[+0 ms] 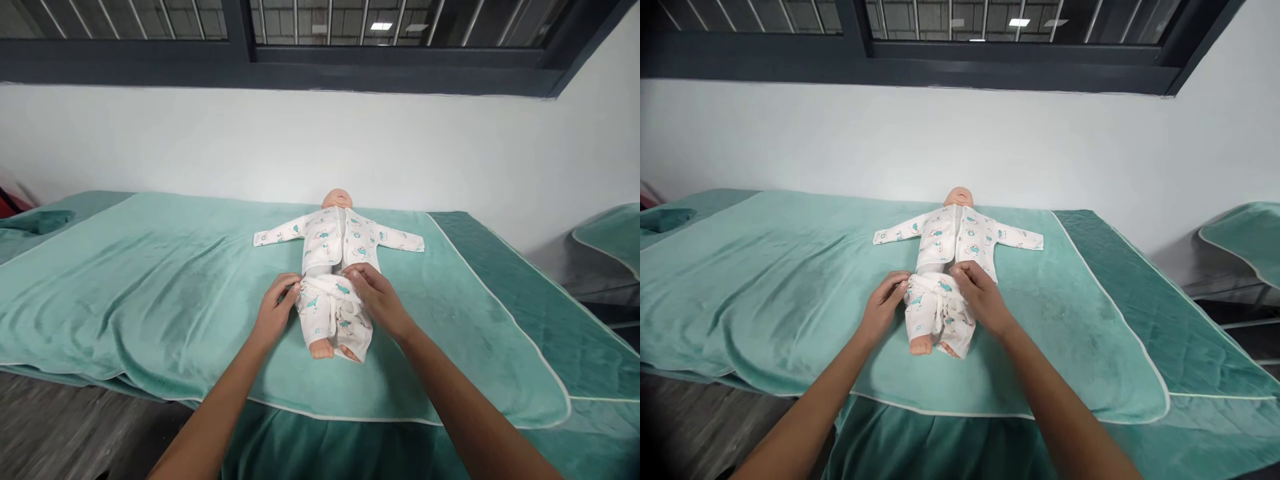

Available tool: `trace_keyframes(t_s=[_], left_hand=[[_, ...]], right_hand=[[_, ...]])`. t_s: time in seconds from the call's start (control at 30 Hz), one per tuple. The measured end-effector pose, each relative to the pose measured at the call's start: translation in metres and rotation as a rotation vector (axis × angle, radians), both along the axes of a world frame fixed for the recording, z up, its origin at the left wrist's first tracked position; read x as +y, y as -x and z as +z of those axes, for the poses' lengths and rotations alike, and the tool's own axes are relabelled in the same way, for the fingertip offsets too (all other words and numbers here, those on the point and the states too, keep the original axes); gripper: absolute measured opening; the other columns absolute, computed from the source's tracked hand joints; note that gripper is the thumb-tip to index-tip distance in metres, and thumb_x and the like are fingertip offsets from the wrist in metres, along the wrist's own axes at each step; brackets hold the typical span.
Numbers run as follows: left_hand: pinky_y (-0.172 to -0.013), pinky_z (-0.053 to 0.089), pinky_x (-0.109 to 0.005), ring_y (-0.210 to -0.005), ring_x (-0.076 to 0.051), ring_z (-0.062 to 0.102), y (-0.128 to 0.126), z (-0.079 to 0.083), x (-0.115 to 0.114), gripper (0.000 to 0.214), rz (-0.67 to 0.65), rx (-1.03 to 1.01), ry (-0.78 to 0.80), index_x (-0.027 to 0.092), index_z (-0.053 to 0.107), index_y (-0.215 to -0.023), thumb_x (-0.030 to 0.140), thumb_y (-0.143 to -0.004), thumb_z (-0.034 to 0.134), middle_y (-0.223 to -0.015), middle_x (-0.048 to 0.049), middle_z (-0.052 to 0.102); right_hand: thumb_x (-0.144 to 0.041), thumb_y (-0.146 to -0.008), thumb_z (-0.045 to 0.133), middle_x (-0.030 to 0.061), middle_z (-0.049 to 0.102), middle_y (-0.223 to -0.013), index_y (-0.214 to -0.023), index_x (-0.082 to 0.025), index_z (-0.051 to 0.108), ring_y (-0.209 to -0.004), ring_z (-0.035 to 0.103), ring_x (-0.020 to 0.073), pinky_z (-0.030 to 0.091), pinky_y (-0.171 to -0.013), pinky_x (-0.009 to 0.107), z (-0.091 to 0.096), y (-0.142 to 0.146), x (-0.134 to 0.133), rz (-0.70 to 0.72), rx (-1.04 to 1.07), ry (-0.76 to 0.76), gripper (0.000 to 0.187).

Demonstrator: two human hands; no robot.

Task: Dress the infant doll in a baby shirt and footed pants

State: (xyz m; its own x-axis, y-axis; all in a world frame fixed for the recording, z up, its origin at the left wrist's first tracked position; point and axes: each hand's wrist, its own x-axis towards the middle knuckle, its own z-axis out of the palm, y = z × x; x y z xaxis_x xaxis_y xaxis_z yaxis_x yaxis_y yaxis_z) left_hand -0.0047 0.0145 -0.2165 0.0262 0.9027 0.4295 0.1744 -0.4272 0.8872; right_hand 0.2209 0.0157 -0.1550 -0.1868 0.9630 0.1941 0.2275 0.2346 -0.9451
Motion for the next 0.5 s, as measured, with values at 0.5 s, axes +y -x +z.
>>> trace_keyframes(t_s=[0.5], left_hand=[[-0.066, 0.040, -0.026, -0.071, -0.013, 0.050, -0.008, 0.024, 0.027, 0.022, 0.166, -0.007, 0.274, 0.018, 0.065, -0.083, 0.040, -0.084, 0.065, -0.074, 0.0016, 0.056]], right_hand=[[-0.025, -0.094, 0.052, 0.0071, 0.065, -0.099, -0.094, -0.023, 0.060, -0.097, 0.054, 0.0240, 0.042, -0.087, 0.037, -0.005, 0.003, 0.026, -0.239, -0.616, -0.528, 0.008]])
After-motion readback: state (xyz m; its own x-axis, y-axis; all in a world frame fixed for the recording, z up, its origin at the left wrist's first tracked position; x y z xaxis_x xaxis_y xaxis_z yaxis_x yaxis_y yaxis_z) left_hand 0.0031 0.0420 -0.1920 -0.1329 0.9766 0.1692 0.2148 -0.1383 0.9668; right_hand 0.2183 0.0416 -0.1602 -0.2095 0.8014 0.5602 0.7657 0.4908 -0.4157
